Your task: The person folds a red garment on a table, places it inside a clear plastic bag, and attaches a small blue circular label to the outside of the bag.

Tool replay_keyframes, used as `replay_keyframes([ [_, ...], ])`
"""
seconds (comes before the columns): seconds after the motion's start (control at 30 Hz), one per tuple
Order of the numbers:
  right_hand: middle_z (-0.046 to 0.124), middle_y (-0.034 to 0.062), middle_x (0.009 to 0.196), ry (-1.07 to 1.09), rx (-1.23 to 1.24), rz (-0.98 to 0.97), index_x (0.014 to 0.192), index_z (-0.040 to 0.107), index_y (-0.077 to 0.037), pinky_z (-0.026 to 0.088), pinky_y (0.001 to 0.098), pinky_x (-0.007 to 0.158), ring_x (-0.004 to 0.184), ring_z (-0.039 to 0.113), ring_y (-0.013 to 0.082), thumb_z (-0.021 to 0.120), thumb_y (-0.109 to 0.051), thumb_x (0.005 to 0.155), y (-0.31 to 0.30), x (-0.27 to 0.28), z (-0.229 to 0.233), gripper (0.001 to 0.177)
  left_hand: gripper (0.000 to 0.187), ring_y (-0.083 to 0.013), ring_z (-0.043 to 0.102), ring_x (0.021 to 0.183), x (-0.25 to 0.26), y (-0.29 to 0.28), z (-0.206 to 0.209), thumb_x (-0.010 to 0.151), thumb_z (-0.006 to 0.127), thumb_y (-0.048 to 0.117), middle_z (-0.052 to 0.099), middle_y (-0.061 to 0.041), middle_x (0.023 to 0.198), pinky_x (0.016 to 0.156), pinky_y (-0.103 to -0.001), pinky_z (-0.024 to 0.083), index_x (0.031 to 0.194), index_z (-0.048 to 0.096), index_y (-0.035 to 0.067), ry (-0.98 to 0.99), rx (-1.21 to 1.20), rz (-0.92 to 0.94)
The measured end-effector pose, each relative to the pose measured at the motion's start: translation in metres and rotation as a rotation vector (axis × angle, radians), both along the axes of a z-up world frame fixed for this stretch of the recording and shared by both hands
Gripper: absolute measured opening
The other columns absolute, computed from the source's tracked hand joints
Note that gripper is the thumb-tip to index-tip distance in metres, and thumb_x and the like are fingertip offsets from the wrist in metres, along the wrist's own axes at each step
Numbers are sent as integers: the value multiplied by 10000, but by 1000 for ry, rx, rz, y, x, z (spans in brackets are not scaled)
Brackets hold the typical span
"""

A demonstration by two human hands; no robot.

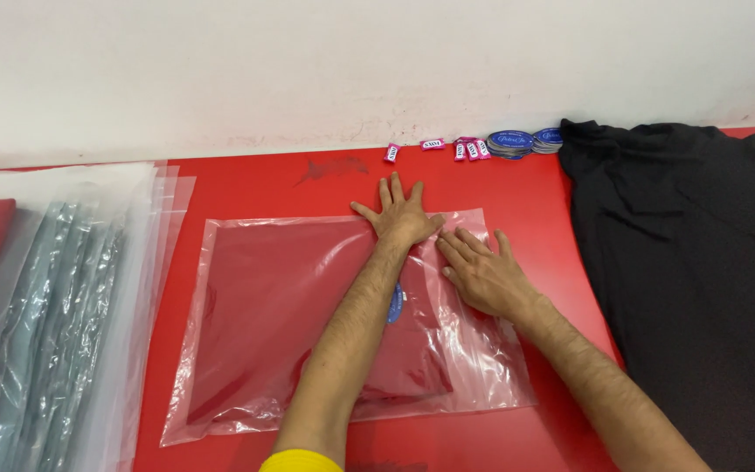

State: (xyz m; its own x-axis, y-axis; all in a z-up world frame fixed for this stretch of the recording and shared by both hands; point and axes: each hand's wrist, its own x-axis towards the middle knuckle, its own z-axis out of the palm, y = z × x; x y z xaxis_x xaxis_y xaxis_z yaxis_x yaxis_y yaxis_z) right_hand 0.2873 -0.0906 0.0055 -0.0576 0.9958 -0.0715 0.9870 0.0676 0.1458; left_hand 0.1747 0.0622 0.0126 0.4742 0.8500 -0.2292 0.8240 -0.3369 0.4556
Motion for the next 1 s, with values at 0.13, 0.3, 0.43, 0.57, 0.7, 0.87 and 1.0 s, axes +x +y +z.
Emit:
replay_keyframes([
  [0.13,354,-28,1665,-20,-28,30,1614,290,-238,235,674,1174,1531,323,216,296,-450,1090,0,6,1,565,788,-347,-39,1599,-4,-4,5,961,567,594,42,-159,1734,1062,-898,-34,1623,281,277,6,12,1],
  [0.3,288,-1,1695,67,-160,30,1627,256,-233,193,715,1186,1566,231,268,344,-535,1066,-9,6,19,643,770,-350,-19,1598,0,-3,-2,960,554,587,84,-168,1727,1051,-902,-44,1616,296,276,21,50,-8],
  [0.43,289,-17,1689,33,-288,47,1622,260,-258,186,711,1196,1568,213,271,406,-629,1021,-56,-18,54,721,748,-363,3,1597,-4,-6,-2,969,551,567,117,-186,1717,1056,-899,-58,1608,318,256,-25,54,-6],
  [0.57,388,25,1637,92,-38,66,1557,392,-208,352,574,1101,1489,355,285,583,-635,931,-124,-24,32,782,722,-357,35,1590,-6,-5,-2,966,517,575,141,-179,1704,1070,-885,-54,1573,359,218,-70,105,3],
  [0.7,531,77,1514,379,232,-56,1441,542,-205,511,491,954,1273,572,336,682,-408,904,-176,-29,2,591,542,-316,239,1533,-2,1,-7,996,503,492,389,-110,1595,1071,-892,-61,1430,545,171,-233,150,76],
  [0.87,648,31,1360,339,338,191,1329,635,-200,516,431,904,1182,621,287,630,-324,971,-190,-36,-11,379,386,-365,557,1211,-11,-25,-17,959,604,273,610,-151,1286,1012,-676,336,1293,636,82,-357,393,-227],
  [1.0,706,31,1242,210,471,320,1170,701,-100,545,387,735,1041,669,261,581,-89,968,-193,-40,-16,236,493,-410,443,1413,-40,-76,-17,971,622,376,482,-226,1528,1121,-617,327,1318,620,25,-152,379,-555],
])
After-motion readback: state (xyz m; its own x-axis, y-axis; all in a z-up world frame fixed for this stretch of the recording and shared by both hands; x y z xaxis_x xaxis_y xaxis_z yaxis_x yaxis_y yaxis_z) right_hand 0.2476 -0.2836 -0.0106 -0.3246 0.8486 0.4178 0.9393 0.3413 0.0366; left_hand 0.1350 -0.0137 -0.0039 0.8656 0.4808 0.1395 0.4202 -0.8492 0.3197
